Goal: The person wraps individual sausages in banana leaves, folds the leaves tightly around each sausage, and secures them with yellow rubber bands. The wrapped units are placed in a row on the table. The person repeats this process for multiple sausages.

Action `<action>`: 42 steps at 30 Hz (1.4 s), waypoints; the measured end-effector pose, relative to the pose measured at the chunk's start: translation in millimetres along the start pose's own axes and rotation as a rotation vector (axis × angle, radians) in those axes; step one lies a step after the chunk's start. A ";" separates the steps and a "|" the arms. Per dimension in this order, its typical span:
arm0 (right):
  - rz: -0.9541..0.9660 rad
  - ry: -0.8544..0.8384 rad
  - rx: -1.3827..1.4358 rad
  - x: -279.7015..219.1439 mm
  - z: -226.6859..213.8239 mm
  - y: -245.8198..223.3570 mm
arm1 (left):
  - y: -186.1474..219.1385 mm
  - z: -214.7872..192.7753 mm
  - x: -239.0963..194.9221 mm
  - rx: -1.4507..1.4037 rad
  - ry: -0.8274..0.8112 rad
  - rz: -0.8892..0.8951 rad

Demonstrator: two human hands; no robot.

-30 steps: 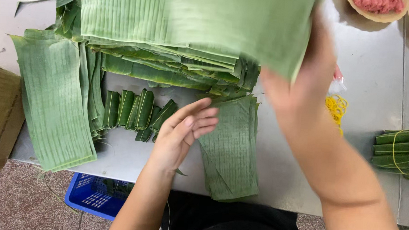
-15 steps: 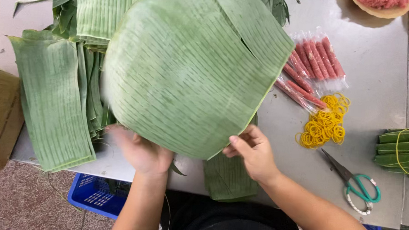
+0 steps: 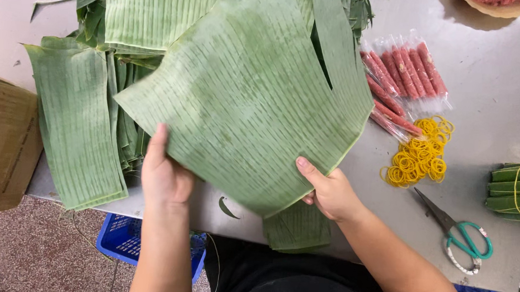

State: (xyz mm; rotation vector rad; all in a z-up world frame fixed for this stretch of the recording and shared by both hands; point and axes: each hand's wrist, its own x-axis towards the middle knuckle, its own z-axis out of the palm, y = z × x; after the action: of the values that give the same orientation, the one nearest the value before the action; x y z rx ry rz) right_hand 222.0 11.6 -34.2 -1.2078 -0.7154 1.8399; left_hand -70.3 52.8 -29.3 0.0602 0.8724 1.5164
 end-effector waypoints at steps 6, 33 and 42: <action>-0.085 0.084 -0.188 2.5 -15.1 2.4 | 24.3 0.4 -7.6 0.045 -0.144 0.036; 0.361 0.256 0.409 -9.1 12.3 -23.9 | -19.4 -26.4 -53.0 0.425 -0.246 -0.439; 0.173 0.066 0.374 -8.2 -1.6 -11.1 | -47.8 2.6 6.1 0.191 -0.169 -0.221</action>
State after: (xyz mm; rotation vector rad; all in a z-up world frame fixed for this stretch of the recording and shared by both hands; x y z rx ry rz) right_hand 228.8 10.4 -22.2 -1.1008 -0.2188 1.9567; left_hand -30.3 53.9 -56.2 0.2209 0.8562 1.2013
